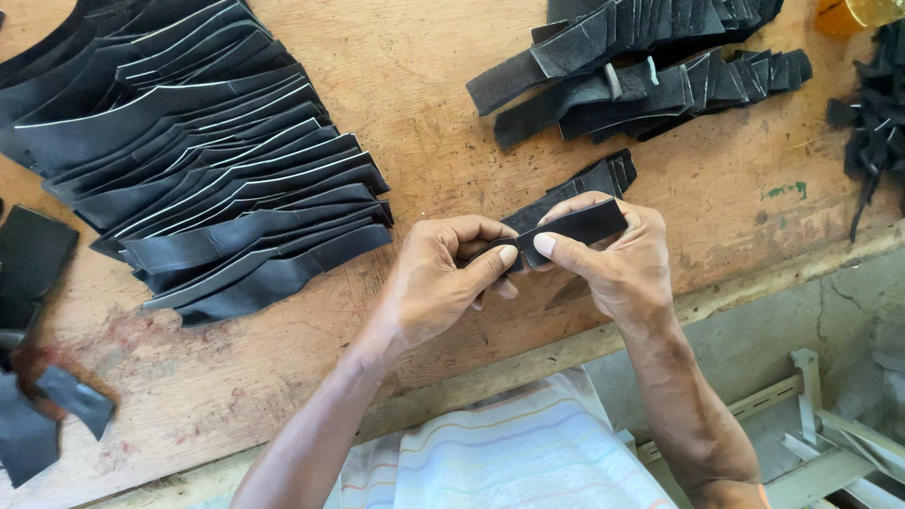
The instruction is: The person repeatedly picks up small black rubber pieces from a stack, folds or bends them by hand, and places them into a separate pile on the table. The process continues throughout the clip with consistent hand movements.
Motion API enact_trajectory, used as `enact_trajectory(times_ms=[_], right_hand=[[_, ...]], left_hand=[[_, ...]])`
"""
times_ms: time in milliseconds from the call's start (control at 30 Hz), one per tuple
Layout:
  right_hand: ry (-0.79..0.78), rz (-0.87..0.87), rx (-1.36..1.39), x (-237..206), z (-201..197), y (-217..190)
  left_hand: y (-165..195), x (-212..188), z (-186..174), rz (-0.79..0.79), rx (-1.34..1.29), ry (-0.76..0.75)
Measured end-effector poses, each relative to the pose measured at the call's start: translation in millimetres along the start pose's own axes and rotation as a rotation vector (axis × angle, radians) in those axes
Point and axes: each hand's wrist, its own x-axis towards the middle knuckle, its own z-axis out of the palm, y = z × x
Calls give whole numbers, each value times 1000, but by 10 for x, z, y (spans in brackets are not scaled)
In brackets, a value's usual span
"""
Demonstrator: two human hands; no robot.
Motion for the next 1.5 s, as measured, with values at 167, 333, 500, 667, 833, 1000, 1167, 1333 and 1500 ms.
enact_trajectory(times_ms=[167, 333, 500, 667, 833, 1000, 1167, 1333, 1500], right_hand=[[-11, -4, 51, 30, 0, 34], [-2, 0, 52, 29, 5, 38], [-4, 8, 26, 30, 3, 34], [-4, 3, 13, 37, 9, 31], [7, 4, -53, 24, 22, -5], [-77, -25, -191, 29, -41, -98], [-148, 5, -120, 111, -101, -121], [-133, 48, -61, 115, -108, -84], [-142, 94, 4, 110, -135, -66]], left_hand=[[25, -6, 3, 32, 46, 5], [6, 5, 7, 29, 36, 11], [-30, 18, 8, 33, 24, 17], [-38, 30, 2, 34, 5, 6], [-7, 15, -2, 10, 28, 11], [11, 23, 1, -22, 12, 8], [8, 23, -18, 10, -65, -37], [-3, 21, -5, -15, -45, -15], [-2, 39, 4, -61, -54, -30]])
